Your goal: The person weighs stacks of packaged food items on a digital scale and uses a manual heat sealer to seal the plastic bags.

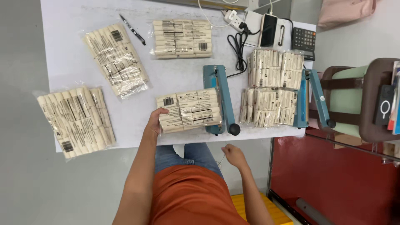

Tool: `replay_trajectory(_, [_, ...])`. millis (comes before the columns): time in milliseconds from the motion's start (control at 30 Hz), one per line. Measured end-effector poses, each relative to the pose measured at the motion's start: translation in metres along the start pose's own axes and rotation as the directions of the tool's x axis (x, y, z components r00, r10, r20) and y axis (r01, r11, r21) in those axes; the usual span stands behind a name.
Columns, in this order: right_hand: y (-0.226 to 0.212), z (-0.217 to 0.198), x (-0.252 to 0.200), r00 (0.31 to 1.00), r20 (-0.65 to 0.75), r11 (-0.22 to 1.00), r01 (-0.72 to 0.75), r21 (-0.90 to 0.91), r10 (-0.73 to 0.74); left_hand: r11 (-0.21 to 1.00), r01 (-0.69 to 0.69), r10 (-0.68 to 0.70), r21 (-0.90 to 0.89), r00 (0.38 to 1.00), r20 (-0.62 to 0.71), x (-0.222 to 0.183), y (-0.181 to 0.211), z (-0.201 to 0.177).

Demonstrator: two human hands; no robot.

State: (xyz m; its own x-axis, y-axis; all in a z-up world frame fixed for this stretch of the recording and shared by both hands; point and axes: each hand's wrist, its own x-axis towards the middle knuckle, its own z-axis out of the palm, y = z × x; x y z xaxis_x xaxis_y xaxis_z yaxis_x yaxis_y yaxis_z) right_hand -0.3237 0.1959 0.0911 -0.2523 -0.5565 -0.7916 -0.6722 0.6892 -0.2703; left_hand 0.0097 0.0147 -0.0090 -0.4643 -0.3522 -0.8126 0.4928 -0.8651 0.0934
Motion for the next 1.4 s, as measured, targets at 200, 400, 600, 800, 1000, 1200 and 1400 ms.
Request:
replay_trajectory(200, [-0.058, 0.019, -0.006, 0.961, 0.229, 0.594, -0.093, 0.799, -0.157, 0.985, -0.079, 0.079, -0.154, 0.997, -0.007, -0.022, -0.022, -0.055])
replay_trajectory(400, [-0.191, -0.043, -0.058, 0.927, 0.170, 0.512, 0.027, 0.859, -0.334, 0.956, -0.062, 0.097, -0.285, 0.989, 0.109, -0.046, -0.050, -0.074])
replay_trajectory(600, [-0.240, -0.086, -0.087, 0.843, -0.062, 0.820, 0.534, 0.205, -0.534, 0.992, -0.076, 0.061, 0.099, 0.988, 0.144, -0.106, -0.015, -0.003])
replay_trajectory(800, [-0.227, -0.072, -0.017, 0.757, -0.046, 0.754, 0.642, -0.136, -0.652, 0.387, -0.348, 0.753, 0.854, 0.654, -0.075, -0.111, 0.003, 0.014])
replay_trajectory(1000, [-0.232, -0.080, -0.031, 0.742, -0.092, 0.745, 0.649, -0.151, -0.665, -0.444, -0.517, 0.755, 0.732, 0.225, 0.617, -0.154, -0.002, 0.113])
replay_trajectory(1200, [-0.231, -0.079, -0.037, 0.746, -0.089, 0.751, 0.649, -0.124, -0.660, -0.692, -0.356, 0.497, 0.628, 0.396, 0.773, -0.144, 0.001, 0.125])
replay_trajectory(1400, [-0.232, -0.081, -0.045, 0.748, -0.065, 0.750, 0.652, -0.111, -0.660, -0.779, -0.272, 0.399, 0.565, 0.481, 0.781, -0.132, 0.004, 0.125])
